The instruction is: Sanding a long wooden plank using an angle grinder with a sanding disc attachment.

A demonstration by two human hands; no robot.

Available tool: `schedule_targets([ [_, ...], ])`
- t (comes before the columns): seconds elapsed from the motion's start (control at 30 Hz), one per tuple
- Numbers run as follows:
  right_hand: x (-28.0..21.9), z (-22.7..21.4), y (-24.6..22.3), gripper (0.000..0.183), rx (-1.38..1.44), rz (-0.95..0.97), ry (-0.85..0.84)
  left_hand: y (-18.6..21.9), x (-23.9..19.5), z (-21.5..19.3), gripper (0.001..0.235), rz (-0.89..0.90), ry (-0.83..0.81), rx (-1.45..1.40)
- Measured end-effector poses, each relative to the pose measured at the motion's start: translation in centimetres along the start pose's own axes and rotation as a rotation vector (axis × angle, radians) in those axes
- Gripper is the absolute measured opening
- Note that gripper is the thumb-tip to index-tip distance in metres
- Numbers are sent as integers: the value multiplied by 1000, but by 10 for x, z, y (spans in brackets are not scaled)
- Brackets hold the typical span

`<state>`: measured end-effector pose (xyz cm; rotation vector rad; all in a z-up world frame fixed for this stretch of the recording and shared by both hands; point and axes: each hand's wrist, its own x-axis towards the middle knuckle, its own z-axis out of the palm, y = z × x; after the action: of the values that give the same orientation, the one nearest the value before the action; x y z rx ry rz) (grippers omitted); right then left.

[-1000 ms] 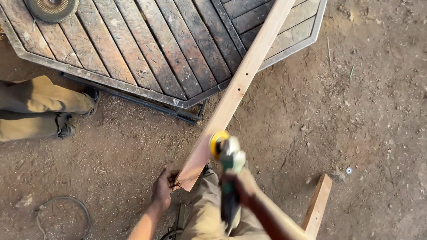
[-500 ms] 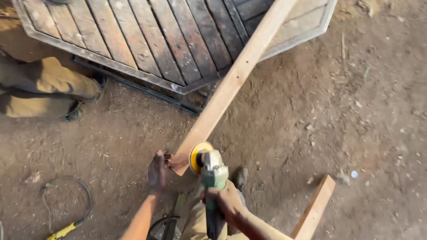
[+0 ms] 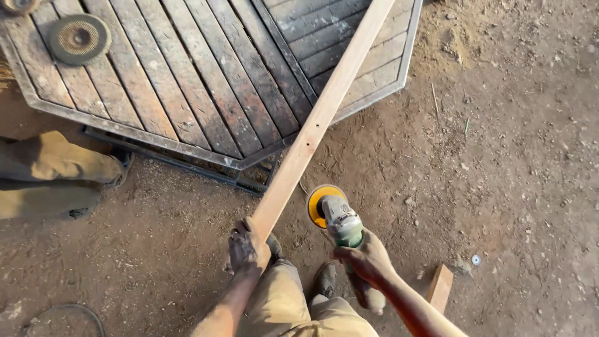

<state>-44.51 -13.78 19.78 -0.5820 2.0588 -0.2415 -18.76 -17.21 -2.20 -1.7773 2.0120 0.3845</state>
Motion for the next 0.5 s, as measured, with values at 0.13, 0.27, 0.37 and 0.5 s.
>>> schedule_targets([
  [0.13, 8, -4, -25, 46, -277, -43, -23, -8, -19, -109, 70, -149, -173, -532],
  [0.27, 17, 8, -48, 53, -384, -158, -30, -27, -3, -127, 75, -109, -318, -580],
  [0.37, 19, 14, -68, 55, -456, -182, -78, -31, 1, -127, 92, -96, -444, -504],
  [0.5, 33, 17, -99, 53, -548, -221, -119, -30, 5, -139, 74, -144, -502, -511],
])
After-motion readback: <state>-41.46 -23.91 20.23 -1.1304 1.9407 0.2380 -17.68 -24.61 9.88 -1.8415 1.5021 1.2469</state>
